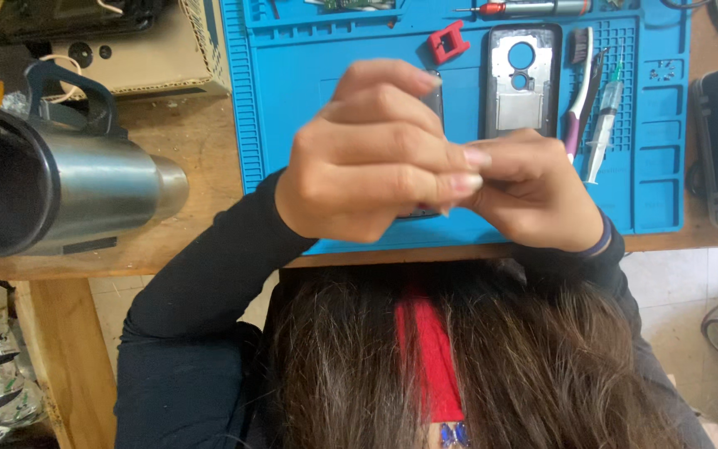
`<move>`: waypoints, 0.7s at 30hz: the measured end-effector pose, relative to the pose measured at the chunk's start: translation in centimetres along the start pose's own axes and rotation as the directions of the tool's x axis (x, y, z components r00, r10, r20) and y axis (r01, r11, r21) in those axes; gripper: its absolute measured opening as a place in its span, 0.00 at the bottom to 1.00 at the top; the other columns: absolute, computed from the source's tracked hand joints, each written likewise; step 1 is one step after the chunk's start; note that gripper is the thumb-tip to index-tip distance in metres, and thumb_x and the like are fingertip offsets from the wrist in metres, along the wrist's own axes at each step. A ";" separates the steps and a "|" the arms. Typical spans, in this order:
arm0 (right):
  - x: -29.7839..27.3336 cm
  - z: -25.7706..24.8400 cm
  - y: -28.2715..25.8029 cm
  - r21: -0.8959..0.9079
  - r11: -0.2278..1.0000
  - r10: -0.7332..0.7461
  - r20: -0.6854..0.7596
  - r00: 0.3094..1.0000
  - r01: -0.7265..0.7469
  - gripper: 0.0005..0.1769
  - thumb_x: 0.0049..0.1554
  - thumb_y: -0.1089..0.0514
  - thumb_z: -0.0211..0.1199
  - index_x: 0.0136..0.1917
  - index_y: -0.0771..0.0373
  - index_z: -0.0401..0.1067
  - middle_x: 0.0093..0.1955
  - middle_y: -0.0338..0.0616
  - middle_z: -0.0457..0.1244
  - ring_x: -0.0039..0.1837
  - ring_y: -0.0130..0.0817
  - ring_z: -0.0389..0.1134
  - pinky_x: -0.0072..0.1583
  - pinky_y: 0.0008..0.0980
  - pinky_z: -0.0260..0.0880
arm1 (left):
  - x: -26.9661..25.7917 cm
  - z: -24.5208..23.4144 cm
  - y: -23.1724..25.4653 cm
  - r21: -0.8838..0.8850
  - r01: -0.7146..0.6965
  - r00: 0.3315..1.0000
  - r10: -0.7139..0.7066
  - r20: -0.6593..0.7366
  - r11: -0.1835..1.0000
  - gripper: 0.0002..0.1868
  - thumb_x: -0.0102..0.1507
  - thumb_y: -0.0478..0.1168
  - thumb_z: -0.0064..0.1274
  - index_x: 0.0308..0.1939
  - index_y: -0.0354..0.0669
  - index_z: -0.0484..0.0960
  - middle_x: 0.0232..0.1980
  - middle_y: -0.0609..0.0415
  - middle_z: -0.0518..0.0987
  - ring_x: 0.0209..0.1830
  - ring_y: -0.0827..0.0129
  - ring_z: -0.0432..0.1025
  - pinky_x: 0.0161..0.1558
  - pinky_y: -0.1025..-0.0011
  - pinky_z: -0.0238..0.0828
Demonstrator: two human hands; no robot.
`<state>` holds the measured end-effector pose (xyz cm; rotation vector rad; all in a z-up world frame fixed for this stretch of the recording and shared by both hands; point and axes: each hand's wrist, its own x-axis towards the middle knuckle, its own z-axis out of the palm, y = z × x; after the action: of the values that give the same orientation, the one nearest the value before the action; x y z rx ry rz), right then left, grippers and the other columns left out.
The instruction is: The person uses a screwdriver to remove screws from the back of a disassembled Motorola phone. They then use a red plastic tool to pry open a small component on the phone's back cover. The person repeatedly touches their face and hair throughout the process.
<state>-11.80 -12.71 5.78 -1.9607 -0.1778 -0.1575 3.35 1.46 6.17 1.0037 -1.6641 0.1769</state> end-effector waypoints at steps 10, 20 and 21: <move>-1.8 1.1 0.9 0.189 0.978 0.105 -0.096 0.990 -0.086 0.29 0.51 0.60 0.66 0.63 0.69 0.61 0.51 0.44 0.62 0.51 0.29 0.62 0.54 0.29 0.67 | 0.6 0.9 -0.1 -0.064 -0.044 0.999 0.045 0.009 0.997 0.15 0.69 0.35 0.40 0.39 0.36 0.84 0.45 0.51 0.81 0.38 0.62 0.75 0.49 0.60 0.68; -2.1 6.4 2.7 -0.509 0.805 -0.221 -0.734 0.642 -0.305 0.32 0.42 0.50 0.78 0.33 0.67 0.54 0.30 0.41 0.56 0.34 0.31 0.56 0.37 0.34 0.56 | -0.4 1.5 -0.3 -0.056 -0.071 0.997 0.072 0.013 0.996 0.14 0.69 0.31 0.40 0.39 0.37 0.84 0.46 0.52 0.81 0.36 0.60 0.75 0.36 0.65 0.58; -2.1 5.9 2.3 -0.483 0.860 -0.224 -0.648 0.728 -0.165 0.30 0.46 0.54 0.77 0.40 0.70 0.56 0.33 0.45 0.56 0.35 0.35 0.56 0.38 0.35 0.56 | -0.4 1.4 -0.2 -0.042 -0.059 0.998 0.059 0.006 0.997 0.13 0.68 0.32 0.43 0.38 0.37 0.84 0.46 0.51 0.81 0.35 0.61 0.73 0.36 0.65 0.57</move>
<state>-13.24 -8.25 1.02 -2.2793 0.3712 -1.0454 2.42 0.73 5.27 0.9257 -1.6984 0.1770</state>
